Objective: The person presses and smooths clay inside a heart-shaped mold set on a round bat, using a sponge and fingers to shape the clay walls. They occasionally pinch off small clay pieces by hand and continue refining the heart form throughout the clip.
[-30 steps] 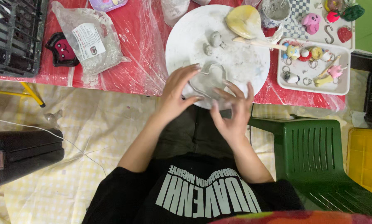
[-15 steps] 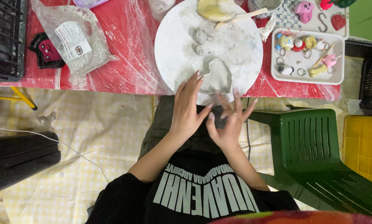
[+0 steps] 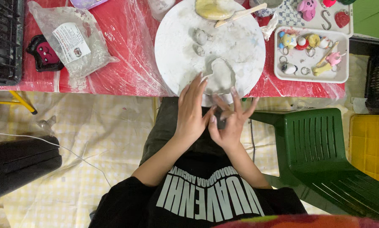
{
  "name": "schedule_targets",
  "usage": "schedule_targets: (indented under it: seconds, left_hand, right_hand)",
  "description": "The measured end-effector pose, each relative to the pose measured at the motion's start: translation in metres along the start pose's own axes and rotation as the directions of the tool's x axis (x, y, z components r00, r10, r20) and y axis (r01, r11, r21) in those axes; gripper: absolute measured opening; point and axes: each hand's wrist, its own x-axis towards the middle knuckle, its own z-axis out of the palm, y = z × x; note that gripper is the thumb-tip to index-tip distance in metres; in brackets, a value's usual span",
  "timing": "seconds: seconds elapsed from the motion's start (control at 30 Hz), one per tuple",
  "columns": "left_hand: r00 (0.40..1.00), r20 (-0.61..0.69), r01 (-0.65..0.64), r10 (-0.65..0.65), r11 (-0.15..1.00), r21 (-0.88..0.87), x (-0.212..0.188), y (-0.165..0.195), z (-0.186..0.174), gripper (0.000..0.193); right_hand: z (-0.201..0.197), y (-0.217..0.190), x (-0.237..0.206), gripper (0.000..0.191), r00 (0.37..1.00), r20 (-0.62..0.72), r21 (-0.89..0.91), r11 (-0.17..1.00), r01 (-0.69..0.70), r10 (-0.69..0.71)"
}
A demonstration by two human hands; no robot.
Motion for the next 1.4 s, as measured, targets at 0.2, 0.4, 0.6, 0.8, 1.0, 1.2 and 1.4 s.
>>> schedule_targets:
  seconds: [0.2, 0.4, 0.6, 0.8, 1.0, 1.2, 1.4]
  left_hand:
    - [0.999, 0.007, 0.033, -0.033, 0.999, -0.003, 0.001, 0.002, 0.000, 0.085]
    - [1.000, -0.016, -0.014, 0.014, 1.000, -0.026, 0.001, 0.001, 0.002, 0.085]
    - [1.000, 0.014, 0.014, -0.014, 1.000, 0.013, 0.002, 0.002, 0.000, 0.079]
    - [1.000, 0.009, 0.016, -0.017, 0.996, 0.093, 0.012, -0.001, -0.009, 0.042]
    - [0.993, 0.056, -0.110, 0.105, 0.990, 0.091, 0.034, -0.020, -0.019, 0.015]
    - [0.978, 0.060, -0.203, 0.199, 0.977, 0.061, 0.041, -0.029, -0.019, 0.017]
    - [0.992, 0.107, -0.074, 0.069, 0.996, 0.047, 0.044, -0.037, -0.021, 0.079]
  right_hand:
    - [0.007, -0.005, 0.002, 0.023, 1.000, 0.011, 0.053, 0.998, -0.019, 0.019]
    - [-0.002, 0.006, 0.001, 0.019, 0.995, -0.043, 0.040, 0.996, -0.084, 0.086]
    - [0.003, 0.007, -0.004, 0.016, 0.996, 0.029, 0.076, 0.993, -0.089, 0.087]
    - [-0.011, 0.027, -0.004, 0.021, 0.974, -0.129, 0.228, 0.961, -0.153, 0.186]
    - [-0.020, 0.039, 0.007, 0.040, 0.993, -0.085, 0.126, 0.989, -0.074, 0.085]
    - [-0.023, 0.053, 0.033, 0.045, 0.995, 0.092, 0.096, 0.995, -0.039, 0.030]
    - [-0.031, 0.054, 0.047, 0.053, 0.990, 0.127, 0.197, 0.976, -0.091, 0.067]
